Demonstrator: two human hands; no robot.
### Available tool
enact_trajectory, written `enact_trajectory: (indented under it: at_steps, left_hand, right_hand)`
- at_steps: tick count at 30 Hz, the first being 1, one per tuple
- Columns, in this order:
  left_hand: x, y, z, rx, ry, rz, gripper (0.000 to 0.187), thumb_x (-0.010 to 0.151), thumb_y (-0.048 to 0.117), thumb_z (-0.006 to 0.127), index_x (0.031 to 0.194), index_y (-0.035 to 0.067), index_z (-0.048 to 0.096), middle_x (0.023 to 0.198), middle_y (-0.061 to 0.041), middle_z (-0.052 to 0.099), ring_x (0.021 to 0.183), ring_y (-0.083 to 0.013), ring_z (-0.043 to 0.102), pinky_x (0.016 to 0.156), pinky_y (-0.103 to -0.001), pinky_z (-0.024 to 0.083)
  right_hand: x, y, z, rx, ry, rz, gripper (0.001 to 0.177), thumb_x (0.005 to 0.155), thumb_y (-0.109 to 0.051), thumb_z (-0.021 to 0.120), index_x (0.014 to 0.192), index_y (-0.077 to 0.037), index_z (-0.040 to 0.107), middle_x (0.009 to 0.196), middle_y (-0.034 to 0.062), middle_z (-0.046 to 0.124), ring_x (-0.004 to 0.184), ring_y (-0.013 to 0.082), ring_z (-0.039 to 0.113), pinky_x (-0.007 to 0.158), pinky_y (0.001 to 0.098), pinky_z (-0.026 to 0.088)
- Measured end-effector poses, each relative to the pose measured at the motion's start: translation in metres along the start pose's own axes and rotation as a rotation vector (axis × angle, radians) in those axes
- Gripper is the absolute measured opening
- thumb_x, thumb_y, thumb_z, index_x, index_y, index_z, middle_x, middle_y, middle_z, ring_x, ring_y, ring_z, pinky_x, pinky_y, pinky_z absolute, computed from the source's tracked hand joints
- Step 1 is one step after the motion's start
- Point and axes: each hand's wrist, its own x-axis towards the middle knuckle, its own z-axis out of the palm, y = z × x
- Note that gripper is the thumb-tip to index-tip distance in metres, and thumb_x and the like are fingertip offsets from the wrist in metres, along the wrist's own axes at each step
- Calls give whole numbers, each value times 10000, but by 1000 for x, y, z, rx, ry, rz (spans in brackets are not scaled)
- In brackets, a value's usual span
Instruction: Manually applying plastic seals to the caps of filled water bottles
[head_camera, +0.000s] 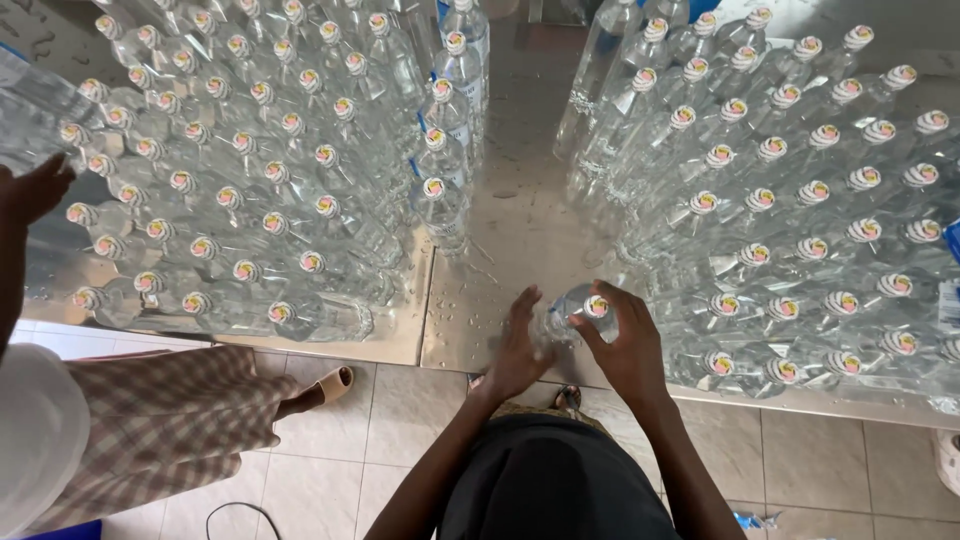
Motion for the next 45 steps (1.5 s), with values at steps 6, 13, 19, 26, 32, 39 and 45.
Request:
enact_trajectory:
  at_steps: [6,13,19,26,32,39,45]
  left_hand:
    - [8,-2,5,4,-63,-305,1099,845,196,828,1749,96,210,1665,-308,353,1554,-540,345,1270,-632,375]
    - [-5,-62,-46,18,178,-603,1070,690,198,987,1611,142,446,1503,-234,639,1463,-427,567,1252,-526,475]
    - [-4,-105,-102,275,256,-562,939,832,307,923,1602,26,464,1630,-264,520,1565,-422,433,1377,-510,257]
    - [25,-72,-133,113,453,-538,1040,828,353,903,1651,83,328,1580,-211,561,1444,-379,537,1192,-521,415]
    - [-32,-116,-66,-89,666,-526,939,739,-63,876,1506,150,378,1429,-116,362,1126,-243,549,734,-359,606]
    - [-47,-50,13,-262,-148,-628,1220,723,199,958,1699,193,226,1700,-88,121,1618,-354,330,1238,-508,464]
    - [-13,-56,33,-27,59,-370,987,591,213,938,1455,127,469,1398,-133,480,1275,-314,509,944,-479,586]
  right_hand:
    - [-1,-23,41,45,52,-139,427,908,-434,883,1208,-147,782,1271,48,780,1216,282,737,1045,411,590]
    - [22,-71,59,207,-130,-9,565,972,-314,835,1475,-140,646,1468,201,667,1319,440,666,1055,571,592]
    - [32,-52,-38,-309,74,-5,446,1004,-386,774,1355,-115,730,1377,187,666,1308,435,633,1080,515,535]
    - [-18,-49,-133,-611,-255,660,604,1059,-623,502,1365,-119,631,1232,161,753,1134,419,715,900,565,566]
    - [-32,-37,-94,-369,-288,773,517,1107,-544,434,1344,-107,573,1208,164,816,955,369,849,781,542,707]
    - [-27,-31,-35,-107,-113,193,287,1057,-344,725,1161,-91,639,961,138,802,760,344,790,606,500,570]
    - [1,-50,-21,75,-337,109,495,1122,-477,524,1442,-103,577,1169,157,686,1041,389,694,779,509,534]
